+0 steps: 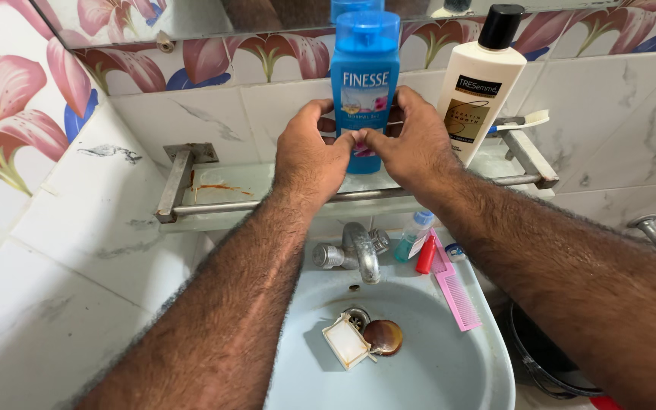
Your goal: The person cleans a bathroom sink area by first moving toiletries and a comb from a glass shelf to the sink basin. They then use a sponge and soap to scrub the glass shelf and the metal towel bar, rinsing the sponge under running water. Finally, the person rinses their hands and turns off the tap.
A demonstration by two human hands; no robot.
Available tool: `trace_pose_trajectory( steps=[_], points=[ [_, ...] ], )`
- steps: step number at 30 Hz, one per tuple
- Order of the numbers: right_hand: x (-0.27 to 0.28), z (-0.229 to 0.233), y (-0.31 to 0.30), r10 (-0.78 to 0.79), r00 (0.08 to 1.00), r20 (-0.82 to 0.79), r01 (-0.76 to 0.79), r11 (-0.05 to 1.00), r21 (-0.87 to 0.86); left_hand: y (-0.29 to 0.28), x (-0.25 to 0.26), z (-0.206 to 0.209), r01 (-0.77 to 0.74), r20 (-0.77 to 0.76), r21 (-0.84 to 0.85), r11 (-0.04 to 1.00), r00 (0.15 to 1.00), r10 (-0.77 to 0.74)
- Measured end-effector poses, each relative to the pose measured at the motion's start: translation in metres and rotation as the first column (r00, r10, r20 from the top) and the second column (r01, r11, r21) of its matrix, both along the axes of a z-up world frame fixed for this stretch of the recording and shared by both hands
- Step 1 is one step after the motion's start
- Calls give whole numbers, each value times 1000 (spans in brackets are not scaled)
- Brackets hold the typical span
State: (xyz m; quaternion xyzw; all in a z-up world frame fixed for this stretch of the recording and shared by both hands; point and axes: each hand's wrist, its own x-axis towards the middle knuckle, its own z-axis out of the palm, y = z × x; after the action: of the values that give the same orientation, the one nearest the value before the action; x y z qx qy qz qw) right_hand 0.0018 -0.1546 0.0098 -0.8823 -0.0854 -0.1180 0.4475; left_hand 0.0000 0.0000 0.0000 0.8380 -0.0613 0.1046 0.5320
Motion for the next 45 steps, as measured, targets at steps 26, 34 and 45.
trace_pose_trajectory(
  steps=[26,34,45],
  points=[
    [-99,44,17,518,847,120,-532,822,204,80,-114,55,262,162,-256,930,961,-226],
    [-119,1,25,555,819,-144,-550,831,76,87,-168,-2,193,-48,-306,932,975,-217],
    [-116,-84,52,347,855,-386,-418,901,-116,48,-170,-77,-316,-327,50,947,891,315]
  ],
)
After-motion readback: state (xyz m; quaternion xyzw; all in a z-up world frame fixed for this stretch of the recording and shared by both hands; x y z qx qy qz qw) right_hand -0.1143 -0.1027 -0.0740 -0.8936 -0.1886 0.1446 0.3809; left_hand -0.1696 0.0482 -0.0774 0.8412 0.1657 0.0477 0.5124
